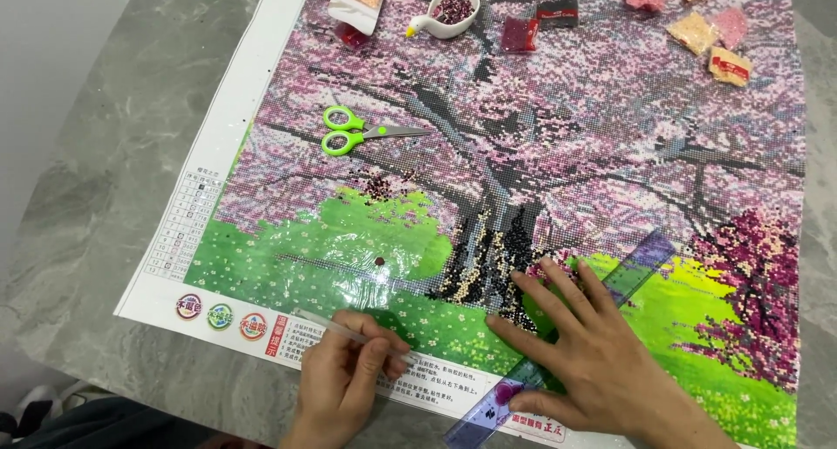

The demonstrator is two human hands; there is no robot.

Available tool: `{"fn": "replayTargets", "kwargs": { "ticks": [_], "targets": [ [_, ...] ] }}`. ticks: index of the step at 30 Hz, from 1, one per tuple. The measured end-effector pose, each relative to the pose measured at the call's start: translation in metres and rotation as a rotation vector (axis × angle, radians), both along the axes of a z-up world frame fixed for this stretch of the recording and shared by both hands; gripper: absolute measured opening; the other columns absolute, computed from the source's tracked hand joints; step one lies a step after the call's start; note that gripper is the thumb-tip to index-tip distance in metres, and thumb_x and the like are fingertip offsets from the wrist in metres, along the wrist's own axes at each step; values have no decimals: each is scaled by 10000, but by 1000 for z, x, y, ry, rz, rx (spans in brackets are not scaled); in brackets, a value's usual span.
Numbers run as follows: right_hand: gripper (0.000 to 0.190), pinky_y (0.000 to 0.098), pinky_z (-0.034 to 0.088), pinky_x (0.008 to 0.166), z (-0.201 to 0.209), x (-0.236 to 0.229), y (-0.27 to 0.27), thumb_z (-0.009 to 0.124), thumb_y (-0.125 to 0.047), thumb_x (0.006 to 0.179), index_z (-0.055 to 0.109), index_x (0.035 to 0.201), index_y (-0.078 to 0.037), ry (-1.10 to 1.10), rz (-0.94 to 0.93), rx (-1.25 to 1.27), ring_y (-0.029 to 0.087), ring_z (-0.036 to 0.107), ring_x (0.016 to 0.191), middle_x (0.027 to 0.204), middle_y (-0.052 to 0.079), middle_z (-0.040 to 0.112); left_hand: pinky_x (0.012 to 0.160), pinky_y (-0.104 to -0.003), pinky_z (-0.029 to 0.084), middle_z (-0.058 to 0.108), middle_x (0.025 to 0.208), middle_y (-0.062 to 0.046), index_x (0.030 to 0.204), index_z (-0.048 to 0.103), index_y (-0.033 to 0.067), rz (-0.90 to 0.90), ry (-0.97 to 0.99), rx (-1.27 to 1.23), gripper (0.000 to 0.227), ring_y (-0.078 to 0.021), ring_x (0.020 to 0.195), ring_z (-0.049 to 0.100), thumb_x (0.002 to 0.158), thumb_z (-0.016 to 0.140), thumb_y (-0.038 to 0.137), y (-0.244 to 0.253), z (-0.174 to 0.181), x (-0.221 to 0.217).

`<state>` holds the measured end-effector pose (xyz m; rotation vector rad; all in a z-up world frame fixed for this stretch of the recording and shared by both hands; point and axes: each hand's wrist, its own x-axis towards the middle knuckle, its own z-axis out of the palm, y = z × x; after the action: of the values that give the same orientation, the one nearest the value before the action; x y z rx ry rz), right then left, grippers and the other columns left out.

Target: The person is working on a diamond painting, placing small resin beads onto a sticky canvas using an applicator pen and a ruler to ensure straight lines.

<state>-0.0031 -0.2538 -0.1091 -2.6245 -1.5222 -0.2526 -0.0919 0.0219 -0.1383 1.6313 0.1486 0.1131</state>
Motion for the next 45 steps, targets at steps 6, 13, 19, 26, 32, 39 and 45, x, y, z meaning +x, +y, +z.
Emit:
{"fn": "replayTargets", "kwargs": {
  "ticks": [6,13,19,26,32,39,45],
  "targets": [
    [736,641,176,1116,3,-3,0,469,-807,830,500,1372,-310,82,74,16,434,253,1423,1483,194,367,536,-220,642,780,766,-53,888,605,72,-1,26,48,159,-110,598,755,925,555,218,1,2,0],
    [583,557,324,1161,1,-4,-2,624,-493,824,520,1323,-209,275,25,433,376,424,1370,1418,155,473,537,-238,622,775,770,-93,880,576,56,4,14,-31,141,-142,595,744,928,555,187,-1,-1,-1],
    [115,390,564,778,-3,-10,-15,731,-76,781,705,888,-43,814,-159,1313,261,691,790,817,94,713,528,-289,595,724,790,-157,919,513,40,-45,-80,-325,73,-216,615,703,962,498,97,-20,12,11],
    [68,416,408,606,16,-22,-8,701,-166,900,698,884,-100,1136,27,1594,271,482,655,706,68,621,618,-293,581,667,938,-235,1009,454,6,-381,-495,-549,106,-272,769,701,1006,518,90,-77,78,47],
    [146,429,373,635,14,-25,-16,731,-217,886,661,811,-113,1137,-9,1620,240,448,616,672,73,562,814,-364,612,690,1091,-141,948,613,88,-659,-366,-445,263,-284,945,728,1015,546,334,-103,72,66],
    [43,419,427,645,11,-28,-11,708,-108,887,727,909,-76,1256,-57,1753,290,523,688,783,140,658,1115,-374,507,611,1316,-119,1086,654,134,-710,-225,-248,163,-242,1239,617,970,631,246,-84,98,48],
    [60,394,423,643,12,-26,-9,693,-88,893,739,926,-69,1275,-81,1732,268,531,685,784,129,667,1008,-495,595,588,1248,-239,1112,488,-21,-709,-731,27,172,-432,1141,681,1007,614,32,-85,85,56]
  ]
}}
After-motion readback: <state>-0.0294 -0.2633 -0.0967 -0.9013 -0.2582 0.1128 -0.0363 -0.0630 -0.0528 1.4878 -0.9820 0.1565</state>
